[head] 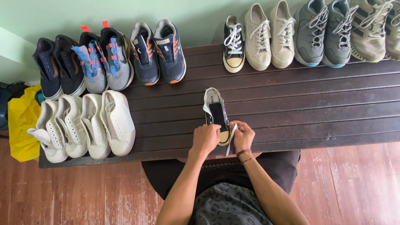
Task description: The person laces a black and white sneaker by threading a white shoelace through the eyelets. They pull the laces tight and tie a knot at the top of the shoe. The task is performed on a wooden bench with other shoes visible in the background.
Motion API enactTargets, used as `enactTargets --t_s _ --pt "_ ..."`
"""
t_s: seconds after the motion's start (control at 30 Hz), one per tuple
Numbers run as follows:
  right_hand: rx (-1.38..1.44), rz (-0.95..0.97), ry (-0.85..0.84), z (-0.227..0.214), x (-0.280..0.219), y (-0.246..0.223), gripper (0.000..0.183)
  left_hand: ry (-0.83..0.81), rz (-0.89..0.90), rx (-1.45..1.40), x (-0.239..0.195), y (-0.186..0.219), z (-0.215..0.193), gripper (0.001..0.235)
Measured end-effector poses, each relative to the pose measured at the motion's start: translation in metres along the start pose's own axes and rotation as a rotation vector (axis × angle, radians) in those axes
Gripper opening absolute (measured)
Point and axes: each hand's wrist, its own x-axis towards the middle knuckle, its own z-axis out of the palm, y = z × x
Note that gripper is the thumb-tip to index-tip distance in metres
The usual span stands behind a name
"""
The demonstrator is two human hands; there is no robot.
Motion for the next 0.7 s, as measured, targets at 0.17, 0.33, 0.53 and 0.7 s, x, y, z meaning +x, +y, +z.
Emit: enactTargets --t_s 0.17,0.33,0.53,0.7 --pt "-0.136 -0.059 0.048 0.006 -0.001 0.006 0.02 0.068 -0.081 -0.124 0.015 0.008 0.016 0.03" --pt "-0.198 -0.111 0.084 0.011 -0.007 0.003 0.011 0.132 -0.076 -0.168 0.012 0.012 0.016 0.026" --pt "-0.245 -0.168 0.084 0.014 -0.013 -0.005 0.005 0.191 0.0 -0.185 0.004 0.018 0.003 0.022" --pt "-0.229 -0.09 -0.013 0.005 -0.004 0.003 0.008 0.277 0.102 -0.17 0.004 0.011 0.012 0.022"
